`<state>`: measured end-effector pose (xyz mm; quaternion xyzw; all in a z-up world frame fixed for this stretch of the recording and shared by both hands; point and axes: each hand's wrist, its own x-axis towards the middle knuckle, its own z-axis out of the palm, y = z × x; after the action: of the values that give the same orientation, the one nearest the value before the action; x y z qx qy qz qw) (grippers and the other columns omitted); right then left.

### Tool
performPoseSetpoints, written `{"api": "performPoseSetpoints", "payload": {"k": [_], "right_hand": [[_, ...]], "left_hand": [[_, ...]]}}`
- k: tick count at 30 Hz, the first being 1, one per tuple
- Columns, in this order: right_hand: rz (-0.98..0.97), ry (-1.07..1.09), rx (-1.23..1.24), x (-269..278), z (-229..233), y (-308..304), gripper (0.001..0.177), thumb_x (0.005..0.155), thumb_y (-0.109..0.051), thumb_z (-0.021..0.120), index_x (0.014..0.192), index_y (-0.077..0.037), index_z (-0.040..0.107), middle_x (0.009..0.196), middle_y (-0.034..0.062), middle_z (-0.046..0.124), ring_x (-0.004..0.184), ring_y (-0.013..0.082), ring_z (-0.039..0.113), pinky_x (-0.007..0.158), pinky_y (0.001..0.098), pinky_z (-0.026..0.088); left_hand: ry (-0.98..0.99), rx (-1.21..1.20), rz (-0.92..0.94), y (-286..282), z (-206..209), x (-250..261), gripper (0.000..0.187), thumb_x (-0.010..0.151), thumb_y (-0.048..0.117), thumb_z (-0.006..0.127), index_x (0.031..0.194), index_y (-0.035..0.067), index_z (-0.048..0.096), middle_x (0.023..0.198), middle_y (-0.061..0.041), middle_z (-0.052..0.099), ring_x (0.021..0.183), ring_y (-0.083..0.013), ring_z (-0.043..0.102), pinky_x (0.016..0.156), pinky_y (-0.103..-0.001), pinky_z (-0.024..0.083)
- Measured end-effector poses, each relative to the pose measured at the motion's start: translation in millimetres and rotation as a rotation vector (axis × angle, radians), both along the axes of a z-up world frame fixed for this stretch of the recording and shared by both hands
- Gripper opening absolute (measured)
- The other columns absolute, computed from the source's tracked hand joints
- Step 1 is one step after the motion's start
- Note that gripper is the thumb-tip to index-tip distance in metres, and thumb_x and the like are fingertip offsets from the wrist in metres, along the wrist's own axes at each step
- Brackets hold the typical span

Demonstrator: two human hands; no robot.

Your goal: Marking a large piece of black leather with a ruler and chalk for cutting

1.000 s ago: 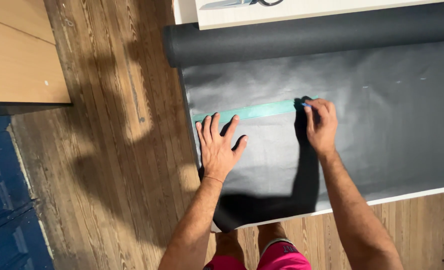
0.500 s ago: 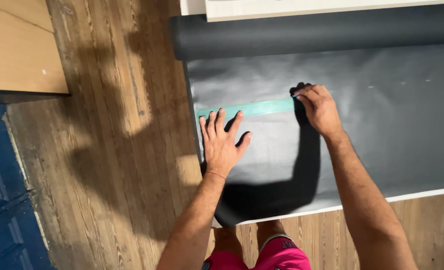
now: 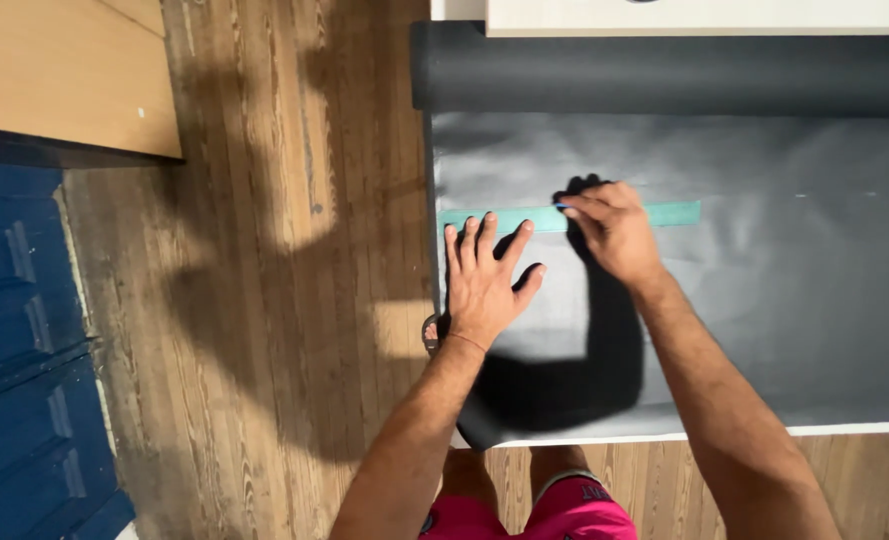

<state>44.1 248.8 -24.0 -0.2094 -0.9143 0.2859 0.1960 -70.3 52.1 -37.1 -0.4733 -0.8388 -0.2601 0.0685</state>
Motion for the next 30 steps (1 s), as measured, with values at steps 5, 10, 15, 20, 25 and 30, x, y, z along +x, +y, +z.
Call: {"api": "performPoseSetpoints", "payload": {"k": [5, 10, 15, 20, 25, 30], "right_hand": [[0.167, 0.038, -0.041, -61.1, -1.3, -25.1, 0.014, 0.101, -0.021, 0.073, 0.107, -0.011, 0.081, 0.095, 0.0113, 0.070, 0.094, 0.0333, 0.065, 0.090, 0.0435, 0.051], [0.330, 0.041, -0.035, -113.6, 1.1, -46.8, 0.017, 0.102, -0.023, 0.070, 0.103, -0.009, 0.079, 0.093, 0.0115, 0.069, 0.092, 0.0336, 0.065, 0.088, 0.0452, 0.051], [0.388, 0.042, -0.102, -126.5, -9.0, -58.3, 0.022, 0.104, -0.022, 0.064, 0.104, -0.003, 0.077, 0.094, 0.0163, 0.066, 0.093, 0.0390, 0.063, 0.087, 0.0495, 0.050], [0.386, 0.002, -0.077, -121.7, -20.2, -50.5, 0.018, 0.102, -0.024, 0.066, 0.106, -0.010, 0.077, 0.096, 0.0091, 0.066, 0.092, 0.0313, 0.063, 0.088, 0.0432, 0.051], [0.392, -0.023, -0.028, -94.9, -5.2, -26.5, 0.017, 0.101, -0.020, 0.068, 0.109, -0.008, 0.076, 0.095, 0.0111, 0.066, 0.092, 0.0331, 0.063, 0.088, 0.0452, 0.051], [0.313, -0.050, 0.125, -26.3, 14.8, 15.2, 0.017, 0.100, -0.019, 0.069, 0.106, -0.006, 0.077, 0.102, 0.0121, 0.066, 0.098, 0.0327, 0.064, 0.090, 0.0427, 0.052]], "left_hand": [[-0.002, -0.010, -0.002, -0.3, 4.3, -0.6, 0.057, 0.088, 0.064, 0.056, 0.135, 0.033, 0.064, 0.138, -0.017, 0.058, 0.134, -0.0395, 0.054, 0.122, -0.065, 0.027], [0.015, -0.019, 0.012, -0.4, -25.0, 5.3, 0.057, 0.087, 0.066, 0.054, 0.128, 0.029, 0.068, 0.132, -0.015, 0.059, 0.133, -0.0391, 0.054, 0.122, -0.066, 0.029], [-0.009, -0.003, -0.024, -3.7, -33.4, 6.5, 0.057, 0.082, 0.066, 0.063, 0.117, 0.023, 0.074, 0.119, -0.017, 0.060, 0.122, -0.0391, 0.059, 0.120, -0.066, 0.031], [0.030, -0.018, -0.001, -1.2, -17.7, 0.9, 0.056, 0.086, 0.067, 0.058, 0.118, 0.023, 0.073, 0.120, -0.018, 0.059, 0.123, -0.0396, 0.056, 0.121, -0.066, 0.030], [0.021, -0.027, -0.024, -1.5, -6.4, -1.6, 0.057, 0.084, 0.066, 0.062, 0.123, 0.025, 0.070, 0.131, -0.015, 0.058, 0.133, -0.0378, 0.052, 0.121, -0.064, 0.029], [0.035, -0.056, -0.030, -1.7, 6.9, -3.5, 0.061, 0.086, 0.065, 0.060, 0.138, 0.033, 0.064, 0.136, -0.016, 0.058, 0.133, -0.0374, 0.052, 0.121, -0.063, 0.028]]}}
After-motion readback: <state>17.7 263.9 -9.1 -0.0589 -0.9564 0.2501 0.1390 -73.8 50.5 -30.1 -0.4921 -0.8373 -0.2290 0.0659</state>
